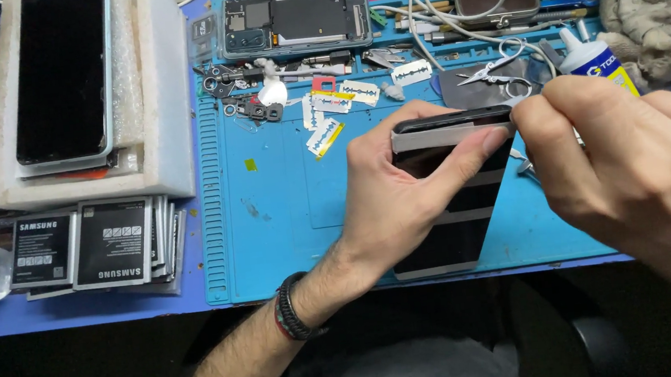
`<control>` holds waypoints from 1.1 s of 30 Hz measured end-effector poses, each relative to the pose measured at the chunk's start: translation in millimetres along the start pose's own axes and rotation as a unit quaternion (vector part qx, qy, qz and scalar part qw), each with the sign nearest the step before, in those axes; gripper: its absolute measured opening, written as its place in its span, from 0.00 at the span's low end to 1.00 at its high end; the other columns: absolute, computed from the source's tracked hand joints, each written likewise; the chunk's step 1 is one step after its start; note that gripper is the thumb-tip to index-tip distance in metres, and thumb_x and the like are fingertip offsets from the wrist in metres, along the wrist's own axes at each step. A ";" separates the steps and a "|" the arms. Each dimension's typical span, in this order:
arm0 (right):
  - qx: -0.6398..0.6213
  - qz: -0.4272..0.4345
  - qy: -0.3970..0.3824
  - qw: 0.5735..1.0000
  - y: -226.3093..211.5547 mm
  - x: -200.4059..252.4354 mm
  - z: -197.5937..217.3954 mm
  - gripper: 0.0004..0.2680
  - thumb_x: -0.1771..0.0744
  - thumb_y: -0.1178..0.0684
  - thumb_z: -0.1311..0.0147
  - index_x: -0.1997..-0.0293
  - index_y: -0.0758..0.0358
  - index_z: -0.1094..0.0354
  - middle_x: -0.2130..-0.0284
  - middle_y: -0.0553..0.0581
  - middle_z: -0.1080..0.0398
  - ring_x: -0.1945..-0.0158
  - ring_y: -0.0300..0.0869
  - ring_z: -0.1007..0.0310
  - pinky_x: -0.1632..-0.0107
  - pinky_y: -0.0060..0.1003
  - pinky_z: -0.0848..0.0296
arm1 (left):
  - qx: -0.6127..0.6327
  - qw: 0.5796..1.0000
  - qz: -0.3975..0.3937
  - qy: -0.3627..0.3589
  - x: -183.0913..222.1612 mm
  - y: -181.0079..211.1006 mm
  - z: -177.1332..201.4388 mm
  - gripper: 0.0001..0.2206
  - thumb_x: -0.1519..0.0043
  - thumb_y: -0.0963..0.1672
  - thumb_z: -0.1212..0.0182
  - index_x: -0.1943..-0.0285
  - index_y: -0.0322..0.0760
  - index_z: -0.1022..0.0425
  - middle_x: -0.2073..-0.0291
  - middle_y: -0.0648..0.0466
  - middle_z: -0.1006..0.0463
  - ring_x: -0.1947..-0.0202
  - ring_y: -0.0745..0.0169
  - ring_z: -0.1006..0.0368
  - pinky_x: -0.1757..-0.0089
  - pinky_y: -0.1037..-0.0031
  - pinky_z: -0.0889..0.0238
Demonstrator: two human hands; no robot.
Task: Applying multiple strips of black adhesive tape to the back of a smartphone screen assembly on a repair mat.
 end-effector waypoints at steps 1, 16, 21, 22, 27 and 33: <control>0.000 0.001 0.000 1.000 -2.2 3.0 -3.4 0.05 0.20 0.56 0.49 0.44 0.50 0.26 0.50 0.44 0.25 0.66 0.33 0.32 0.61 0.26 0.33 | 0.000 1.000 0.000 0.001 0.2 0.4 0.1 0.08 0.38 0.48 0.30 0.61 0.43 0.22 0.69 0.64 0.19 0.67 0.78 0.26 0.62 0.82 0.30; -0.300 -0.190 -0.028 0.934 7.9 34.8 -43.3 0.06 0.28 0.65 0.43 0.47 0.69 0.35 0.70 0.55 0.36 0.74 0.52 0.36 0.67 0.49 0.38 | 0.016 1.000 -0.012 -0.024 0.3 2.1 1.5 0.09 0.38 0.47 0.30 0.55 0.39 0.19 0.58 0.55 0.13 0.57 0.69 0.17 0.53 0.80 0.22; -0.606 -0.278 -0.029 0.745 13.2 1.7 -25.2 0.03 0.23 0.68 0.53 0.51 0.80 0.43 0.67 0.68 0.25 0.66 0.48 0.21 0.60 0.35 0.19 | 0.012 0.999 -0.016 -0.049 4.8 -1.1 0.5 0.08 0.35 0.47 0.32 0.57 0.42 0.22 0.68 0.64 0.19 0.67 0.74 0.26 0.62 0.80 0.31; -0.605 -0.280 -0.028 0.745 15.6 0.1 -22.9 0.03 0.23 0.68 0.53 0.51 0.80 0.43 0.67 0.68 0.25 0.66 0.48 0.21 0.60 0.35 0.19 | 0.011 0.998 -0.016 -0.052 4.9 -0.8 1.1 0.08 0.35 0.47 0.32 0.57 0.42 0.22 0.68 0.64 0.19 0.67 0.74 0.26 0.62 0.80 0.31; -0.677 -0.318 -0.051 0.662 12.4 -6.1 -23.8 0.05 0.29 0.66 0.42 0.48 0.75 0.23 0.59 0.65 0.22 0.67 0.44 0.23 0.59 0.31 0.18 | 0.008 0.999 0.006 -0.051 8.4 -3.4 1.7 0.08 0.38 0.45 0.28 0.57 0.38 0.20 0.63 0.59 0.15 0.59 0.72 0.20 0.53 0.80 0.25; -0.852 -0.295 0.053 0.430 -8.2 5.1 -67.0 0.05 0.31 0.56 0.40 0.63 0.64 0.32 0.65 0.60 0.27 0.73 0.38 0.29 0.65 0.26 0.26 | 0.008 0.998 -0.035 -0.045 10.9 -7.3 1.0 0.08 0.39 0.44 0.27 0.60 0.36 0.22 0.67 0.61 0.21 0.64 0.74 0.23 0.60 0.82 0.27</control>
Point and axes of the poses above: each hand's wrist, its own x-axis away from the middle knuckle, its own z-axis out of the back of the hand, y = z × x, the point moved 3 cm from there along -x, towards the middle knuckle
